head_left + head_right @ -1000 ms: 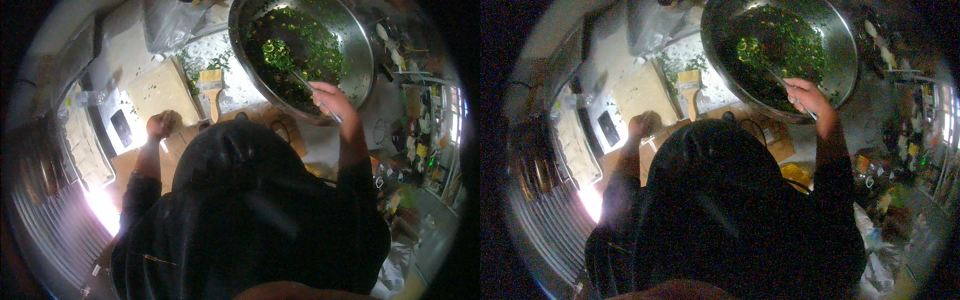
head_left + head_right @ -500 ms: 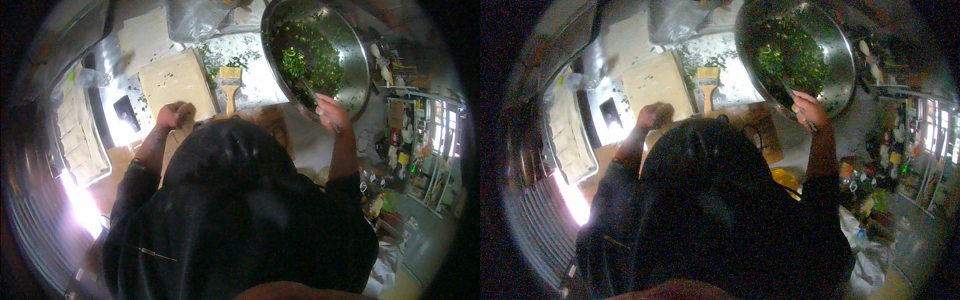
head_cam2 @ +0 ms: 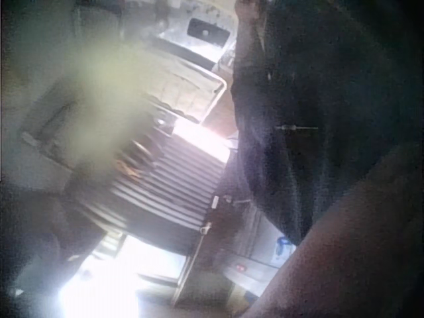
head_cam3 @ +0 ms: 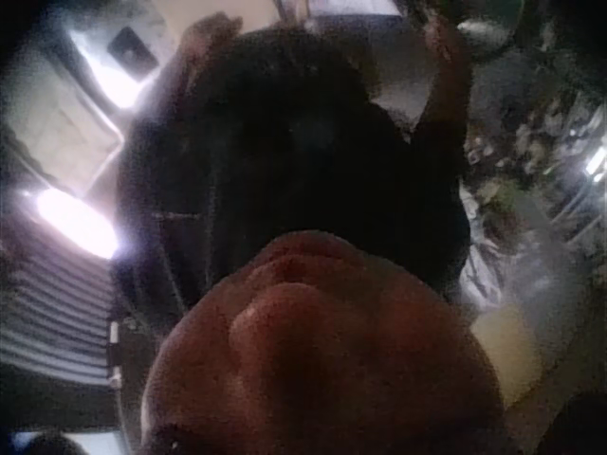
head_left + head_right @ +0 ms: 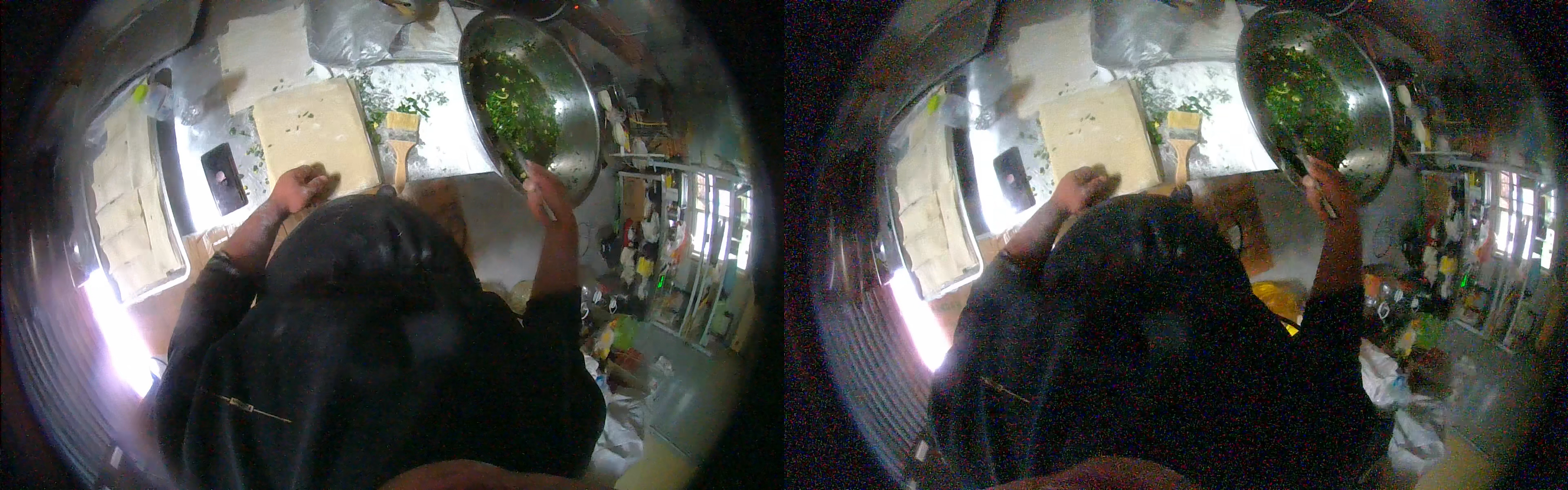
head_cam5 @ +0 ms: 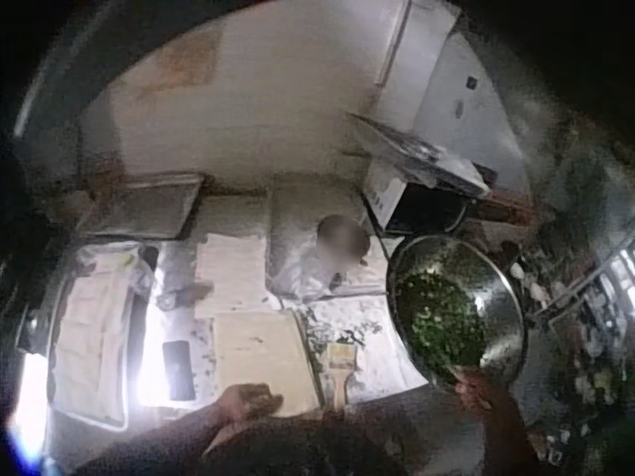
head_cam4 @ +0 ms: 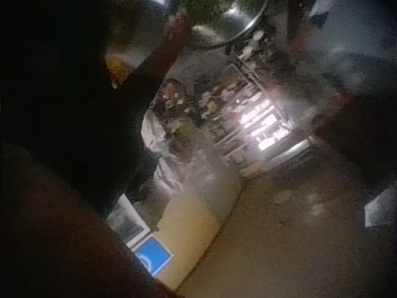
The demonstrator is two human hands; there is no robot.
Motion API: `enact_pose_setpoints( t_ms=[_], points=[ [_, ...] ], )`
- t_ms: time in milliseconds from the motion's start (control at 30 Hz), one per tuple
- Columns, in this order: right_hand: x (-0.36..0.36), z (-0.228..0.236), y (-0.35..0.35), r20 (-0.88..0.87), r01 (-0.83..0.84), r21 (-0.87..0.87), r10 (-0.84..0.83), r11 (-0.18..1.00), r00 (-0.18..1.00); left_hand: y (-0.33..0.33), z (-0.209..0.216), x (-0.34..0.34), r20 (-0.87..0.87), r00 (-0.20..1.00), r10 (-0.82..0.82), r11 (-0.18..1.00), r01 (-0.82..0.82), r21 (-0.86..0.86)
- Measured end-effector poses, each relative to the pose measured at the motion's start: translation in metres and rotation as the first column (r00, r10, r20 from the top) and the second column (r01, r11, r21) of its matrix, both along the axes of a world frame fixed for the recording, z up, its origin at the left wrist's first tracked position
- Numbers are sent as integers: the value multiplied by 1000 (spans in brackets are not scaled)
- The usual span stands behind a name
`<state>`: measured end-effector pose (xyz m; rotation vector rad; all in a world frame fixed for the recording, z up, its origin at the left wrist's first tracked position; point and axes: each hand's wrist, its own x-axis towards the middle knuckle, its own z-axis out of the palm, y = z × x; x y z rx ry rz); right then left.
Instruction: The person scoops chopped green vegetables from a metal bowl onto rectangular dough sheets, folds the sheets over the filling, and places the finished wraps onto a tray. The process repeats multiple times.
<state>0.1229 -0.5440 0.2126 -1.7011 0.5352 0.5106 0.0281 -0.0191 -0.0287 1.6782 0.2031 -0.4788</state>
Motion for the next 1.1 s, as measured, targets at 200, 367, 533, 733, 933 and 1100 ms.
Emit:
enact_pose_setpoints(
  t_ms=[200, 367, 533, 733, 933, 1100],
  points=[
    [15, 27, 20, 41, -85, -98, 89, 992, 995, 21, 18, -22, 21, 1000, -8, 996, 6, 92],
    [25, 35, 51, -13, -327, -183, 330, 927, 944, 28, 39, -22, 104, 995, -5, 966, -22, 257],
    [28, 5, 111, -113, -492, 172, 513, 853, 851, 19, 48, -8, 148, 976, 159, 934, -197, 298],
    [18, -75, 199, -100, -675, 220, 705, 704, 702, -1, 40, 29, 576, 779, 248, 813, -491, 314],
    [-2, -129, 245, -22, -734, -41, 734, 678, 679, -1, 22, 46, 589, 744, 314, 823, -523, 221],
    [-5, -136, 254, 247, -736, -412, 844, 537, 477, 3, 14, 44, 594, 710, 379, 780, -591, 208]
  ],
)
